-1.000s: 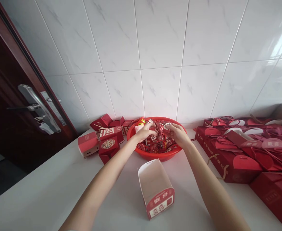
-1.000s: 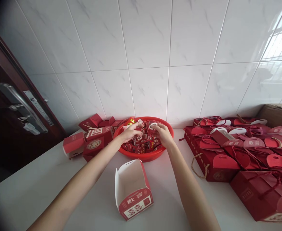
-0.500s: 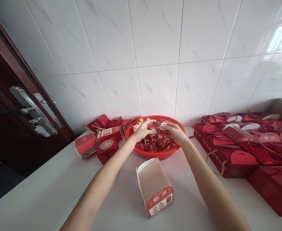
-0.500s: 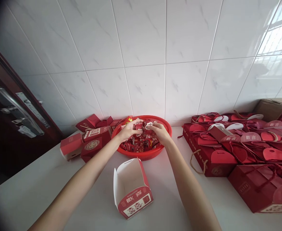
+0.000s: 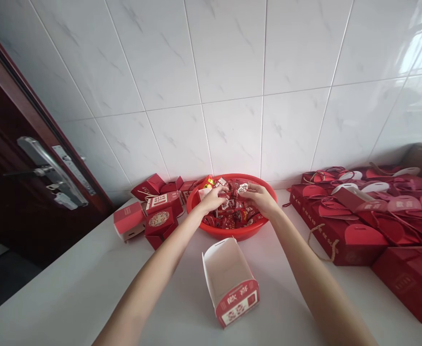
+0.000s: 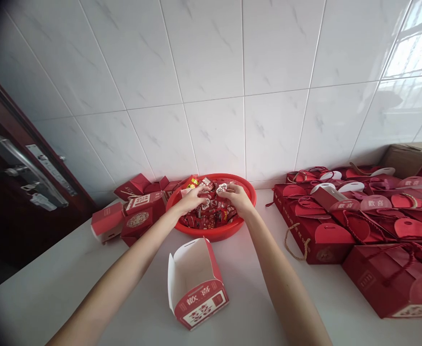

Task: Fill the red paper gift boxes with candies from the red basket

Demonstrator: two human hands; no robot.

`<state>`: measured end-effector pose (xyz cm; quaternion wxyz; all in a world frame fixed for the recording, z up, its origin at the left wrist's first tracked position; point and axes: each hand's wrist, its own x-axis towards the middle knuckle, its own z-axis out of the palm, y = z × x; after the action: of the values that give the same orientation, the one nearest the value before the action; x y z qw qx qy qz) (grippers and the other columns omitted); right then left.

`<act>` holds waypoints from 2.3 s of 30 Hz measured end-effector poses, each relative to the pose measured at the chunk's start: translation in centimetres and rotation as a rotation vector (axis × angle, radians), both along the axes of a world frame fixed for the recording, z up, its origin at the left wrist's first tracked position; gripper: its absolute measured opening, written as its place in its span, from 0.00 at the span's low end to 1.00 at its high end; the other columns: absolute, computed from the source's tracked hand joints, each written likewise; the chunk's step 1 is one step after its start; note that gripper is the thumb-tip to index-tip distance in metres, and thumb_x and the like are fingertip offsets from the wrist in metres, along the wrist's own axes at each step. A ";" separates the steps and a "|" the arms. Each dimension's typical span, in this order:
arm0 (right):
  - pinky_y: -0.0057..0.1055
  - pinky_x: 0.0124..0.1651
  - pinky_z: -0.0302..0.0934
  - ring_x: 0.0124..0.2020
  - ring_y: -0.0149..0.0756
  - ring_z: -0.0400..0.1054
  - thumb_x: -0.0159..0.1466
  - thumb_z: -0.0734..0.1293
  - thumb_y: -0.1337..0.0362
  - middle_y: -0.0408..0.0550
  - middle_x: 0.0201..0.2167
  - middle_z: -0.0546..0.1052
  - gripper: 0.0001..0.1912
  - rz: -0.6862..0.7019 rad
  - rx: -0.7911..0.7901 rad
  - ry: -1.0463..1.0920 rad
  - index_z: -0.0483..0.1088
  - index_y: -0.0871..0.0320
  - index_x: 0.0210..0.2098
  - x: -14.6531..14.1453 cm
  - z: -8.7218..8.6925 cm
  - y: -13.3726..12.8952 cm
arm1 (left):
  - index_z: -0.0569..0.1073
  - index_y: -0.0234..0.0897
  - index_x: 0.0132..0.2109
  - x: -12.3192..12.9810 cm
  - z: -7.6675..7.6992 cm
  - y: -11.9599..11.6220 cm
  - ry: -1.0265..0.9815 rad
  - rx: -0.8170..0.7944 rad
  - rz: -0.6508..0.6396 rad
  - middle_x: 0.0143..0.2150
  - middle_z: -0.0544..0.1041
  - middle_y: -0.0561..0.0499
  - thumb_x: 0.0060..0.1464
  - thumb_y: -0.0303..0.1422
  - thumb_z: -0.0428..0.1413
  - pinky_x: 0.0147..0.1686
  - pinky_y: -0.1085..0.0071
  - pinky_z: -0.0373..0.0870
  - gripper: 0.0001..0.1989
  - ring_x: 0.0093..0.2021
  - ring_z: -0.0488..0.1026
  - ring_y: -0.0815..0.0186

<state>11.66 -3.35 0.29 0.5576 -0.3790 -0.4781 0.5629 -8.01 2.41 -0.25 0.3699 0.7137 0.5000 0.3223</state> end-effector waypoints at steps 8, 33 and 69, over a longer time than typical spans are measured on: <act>0.30 0.30 0.61 0.28 0.33 0.68 0.44 0.78 0.59 0.41 0.24 0.73 0.16 -0.082 0.025 0.022 0.68 0.57 0.23 -0.4 0.1 -0.2 | 0.81 0.40 0.31 0.8 0.6 -1.2 0.255 0.031 -0.252 0.35 0.83 0.51 0.38 0.25 0.63 0.44 0.67 0.72 0.09 0.41 0.79 0.56; 0.30 0.31 0.62 0.30 0.34 0.69 0.44 0.77 0.60 0.43 0.26 0.76 0.13 -0.146 0.001 0.004 0.71 0.56 0.23 -0.1 0.1 0.0 | 0.66 0.41 0.18 3.1 0.3 -0.6 0.670 -0.031 -0.492 0.21 0.66 0.55 0.32 0.40 0.71 0.28 0.68 0.59 0.20 0.23 0.64 0.64; 0.27 0.29 0.61 0.30 0.33 0.68 0.43 0.75 0.60 0.44 0.28 0.78 0.11 -0.152 0.010 0.037 0.76 0.56 0.26 -0.3 0.3 -0.3 | 0.73 0.38 0.24 4.1 0.7 -0.7 0.809 -0.226 -0.558 0.26 0.76 0.51 0.33 0.32 0.67 0.31 0.67 0.67 0.10 0.30 0.74 0.59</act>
<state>11.35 -3.62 0.60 0.6093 -0.4008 -0.4406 0.5234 -3.95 1.68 0.49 0.2937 0.8433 0.4253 -0.1474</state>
